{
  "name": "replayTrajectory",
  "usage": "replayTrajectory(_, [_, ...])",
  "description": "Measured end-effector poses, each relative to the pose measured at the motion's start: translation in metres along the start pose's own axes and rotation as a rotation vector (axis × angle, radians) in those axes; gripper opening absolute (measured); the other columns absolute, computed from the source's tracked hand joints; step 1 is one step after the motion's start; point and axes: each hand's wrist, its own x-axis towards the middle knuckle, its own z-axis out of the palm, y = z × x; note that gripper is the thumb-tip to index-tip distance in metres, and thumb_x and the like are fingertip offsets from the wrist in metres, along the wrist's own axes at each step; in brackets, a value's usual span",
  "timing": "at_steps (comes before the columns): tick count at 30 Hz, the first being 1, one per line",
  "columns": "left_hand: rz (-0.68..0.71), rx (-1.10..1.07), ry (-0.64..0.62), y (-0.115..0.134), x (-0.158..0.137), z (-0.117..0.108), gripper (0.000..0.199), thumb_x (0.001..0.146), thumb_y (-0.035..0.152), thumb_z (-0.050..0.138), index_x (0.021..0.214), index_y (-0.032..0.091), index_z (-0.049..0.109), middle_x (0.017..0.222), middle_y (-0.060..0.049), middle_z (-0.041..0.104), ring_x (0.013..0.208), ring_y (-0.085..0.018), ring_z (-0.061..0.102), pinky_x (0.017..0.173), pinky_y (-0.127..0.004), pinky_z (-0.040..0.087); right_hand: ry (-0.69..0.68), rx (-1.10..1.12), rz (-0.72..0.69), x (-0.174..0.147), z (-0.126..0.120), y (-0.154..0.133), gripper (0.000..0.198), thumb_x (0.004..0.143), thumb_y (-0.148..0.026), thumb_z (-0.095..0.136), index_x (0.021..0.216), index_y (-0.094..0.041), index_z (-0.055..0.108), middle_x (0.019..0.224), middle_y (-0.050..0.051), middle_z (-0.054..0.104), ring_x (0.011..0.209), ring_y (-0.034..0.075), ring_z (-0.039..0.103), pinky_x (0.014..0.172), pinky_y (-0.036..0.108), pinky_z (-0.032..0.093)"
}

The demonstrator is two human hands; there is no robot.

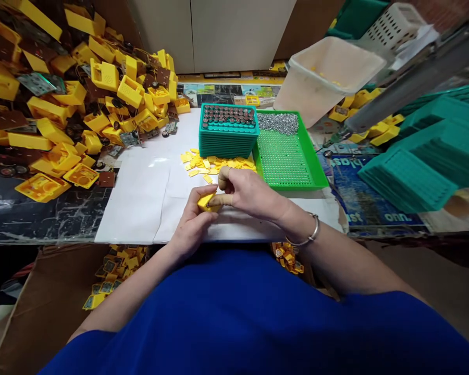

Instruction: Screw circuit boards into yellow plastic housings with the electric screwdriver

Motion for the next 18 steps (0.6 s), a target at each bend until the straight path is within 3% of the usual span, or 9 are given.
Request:
replayTrajectory(2, [-0.088, -0.133, 0.032, 0.008, 0.0, 0.001, 0.037, 0.071, 0.016, 0.063, 0.107, 0.022, 0.059, 0.102, 0.0, 0.067, 0.096, -0.017, 0.062, 0.089, -0.031, 0.049, -0.094, 0.15, 0.012, 0.009, -0.003, 0.007, 0.026, 0.083, -0.038, 0.072, 0.081, -0.015, 0.06, 0.07, -0.002, 0.06, 0.064, 0.011, 0.052, 0.06, 0.024, 0.035])
replayTrajectory(4, [-0.159, -0.218, 0.046, 0.017, -0.001, 0.0, 0.029, 0.074, 0.022, 0.063, 0.103, 0.02, 0.058, 0.099, -0.003, 0.069, 0.096, -0.02, 0.067, 0.084, -0.036, 0.054, -0.079, 0.181, 0.002, 0.019, -0.006, 0.011, 0.021, 0.09, -0.035, 0.064, 0.086, -0.014, 0.065, 0.079, 0.002, 0.068, 0.072, 0.013, 0.059, 0.065, 0.024, 0.04])
replayTrajectory(7, [-0.208, -0.215, 0.054, 0.028, -0.005, -0.006, 0.027, 0.077, 0.026, 0.063, 0.101, 0.017, 0.057, 0.09, -0.006, 0.072, 0.088, -0.025, 0.072, 0.071, -0.037, 0.058, -0.003, -0.161, 0.007, 0.033, -0.009, 0.008, 0.017, 0.093, -0.023, 0.057, 0.095, -0.014, 0.072, 0.099, 0.008, 0.073, 0.091, 0.019, 0.065, 0.075, 0.029, 0.042])
replayTrajectory(10, [-0.184, -0.164, 0.066, 0.031, -0.01, -0.012, 0.025, 0.075, 0.026, 0.066, 0.096, 0.016, 0.056, 0.083, -0.006, 0.073, 0.072, -0.022, 0.073, 0.06, -0.031, 0.058, -0.112, -0.513, 0.037, 0.041, -0.005, -0.003, 0.026, 0.095, -0.02, 0.049, 0.104, -0.014, 0.073, 0.108, 0.013, 0.072, 0.099, 0.025, 0.066, 0.078, 0.033, 0.043])
replayTrajectory(14, [-0.13, -0.124, 0.055, 0.031, -0.013, -0.015, 0.023, 0.076, 0.027, 0.067, 0.094, 0.015, 0.059, 0.081, -0.006, 0.073, 0.067, -0.02, 0.072, 0.056, -0.028, 0.057, -0.224, -0.628, 0.06, 0.046, 0.011, -0.014, 0.031, 0.094, -0.027, 0.05, 0.101, -0.009, 0.074, 0.105, 0.021, 0.072, 0.097, 0.032, 0.069, 0.075, 0.036, 0.047])
replayTrajectory(18, [-0.071, -0.131, 0.051, 0.034, -0.011, -0.014, 0.019, 0.077, 0.026, 0.068, 0.093, 0.017, 0.061, 0.089, -0.005, 0.074, 0.075, -0.021, 0.073, 0.063, -0.031, 0.06, -0.214, -0.618, 0.077, 0.047, 0.019, -0.014, 0.026, 0.089, -0.012, 0.049, 0.097, -0.005, 0.073, 0.099, 0.026, 0.072, 0.093, 0.033, 0.07, 0.075, 0.037, 0.05])
